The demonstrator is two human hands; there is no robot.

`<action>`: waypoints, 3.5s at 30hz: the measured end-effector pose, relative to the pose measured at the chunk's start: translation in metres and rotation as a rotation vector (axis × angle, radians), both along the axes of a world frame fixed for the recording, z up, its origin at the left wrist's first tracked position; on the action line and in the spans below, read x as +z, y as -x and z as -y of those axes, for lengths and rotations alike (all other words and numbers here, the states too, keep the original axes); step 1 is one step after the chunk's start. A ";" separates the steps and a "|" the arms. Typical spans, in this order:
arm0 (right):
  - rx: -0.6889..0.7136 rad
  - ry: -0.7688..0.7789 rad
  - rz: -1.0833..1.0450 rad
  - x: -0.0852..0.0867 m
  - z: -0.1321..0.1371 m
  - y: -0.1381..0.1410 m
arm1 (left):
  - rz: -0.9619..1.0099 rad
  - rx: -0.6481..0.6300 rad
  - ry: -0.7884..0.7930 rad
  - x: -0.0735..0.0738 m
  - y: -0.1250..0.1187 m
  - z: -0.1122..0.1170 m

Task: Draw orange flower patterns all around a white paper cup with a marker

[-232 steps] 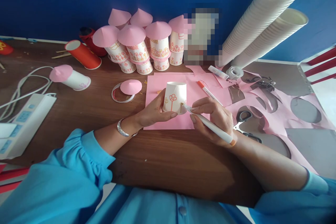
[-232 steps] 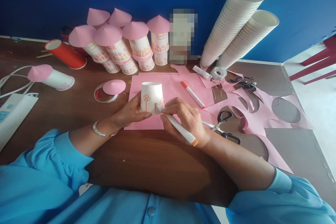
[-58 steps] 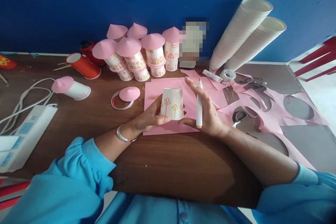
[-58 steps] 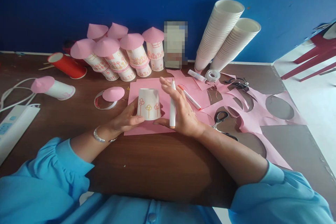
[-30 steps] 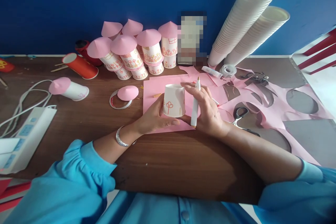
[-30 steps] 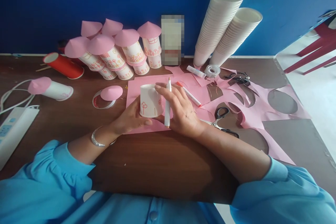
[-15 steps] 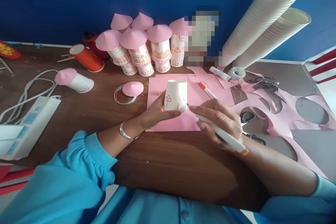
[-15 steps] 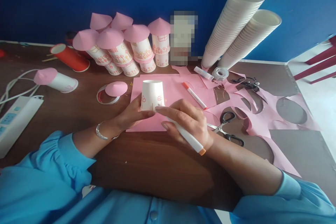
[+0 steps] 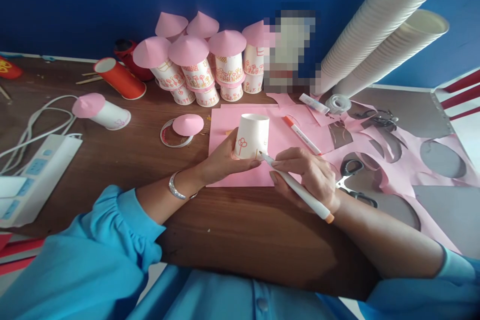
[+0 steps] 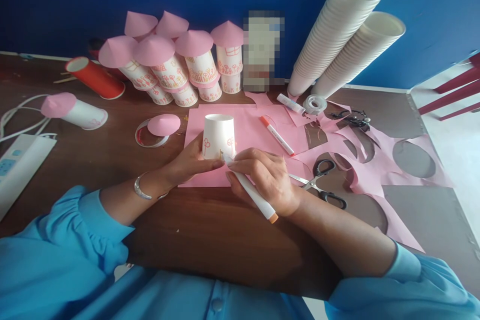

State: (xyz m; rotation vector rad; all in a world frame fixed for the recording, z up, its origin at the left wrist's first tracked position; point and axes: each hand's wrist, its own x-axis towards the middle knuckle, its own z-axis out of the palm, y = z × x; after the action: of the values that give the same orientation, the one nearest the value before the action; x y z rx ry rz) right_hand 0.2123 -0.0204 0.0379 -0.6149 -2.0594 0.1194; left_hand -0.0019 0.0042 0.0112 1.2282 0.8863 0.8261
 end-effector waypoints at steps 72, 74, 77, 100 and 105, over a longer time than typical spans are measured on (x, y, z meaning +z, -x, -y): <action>-0.018 -0.031 0.048 -0.004 0.000 0.002 | -0.067 -0.039 -0.036 0.002 -0.002 0.000; -0.021 -0.033 0.048 -0.005 0.000 0.002 | -0.074 -0.040 -0.040 0.001 -0.002 0.000; -0.019 -0.040 0.050 -0.005 0.000 0.002 | -0.089 -0.040 -0.060 0.001 -0.003 0.000; -0.063 -0.014 0.036 -0.005 0.001 0.001 | -0.105 -0.046 -0.080 -0.002 -0.001 -0.001; -0.053 -0.028 0.033 -0.004 0.000 0.002 | -0.120 -0.035 -0.075 -0.003 -0.001 -0.001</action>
State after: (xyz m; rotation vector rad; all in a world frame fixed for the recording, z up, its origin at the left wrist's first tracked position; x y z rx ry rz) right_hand 0.2108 -0.0208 0.0340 -0.6583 -2.0713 0.0499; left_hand -0.0009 0.0049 0.0078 1.3667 0.9347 0.7702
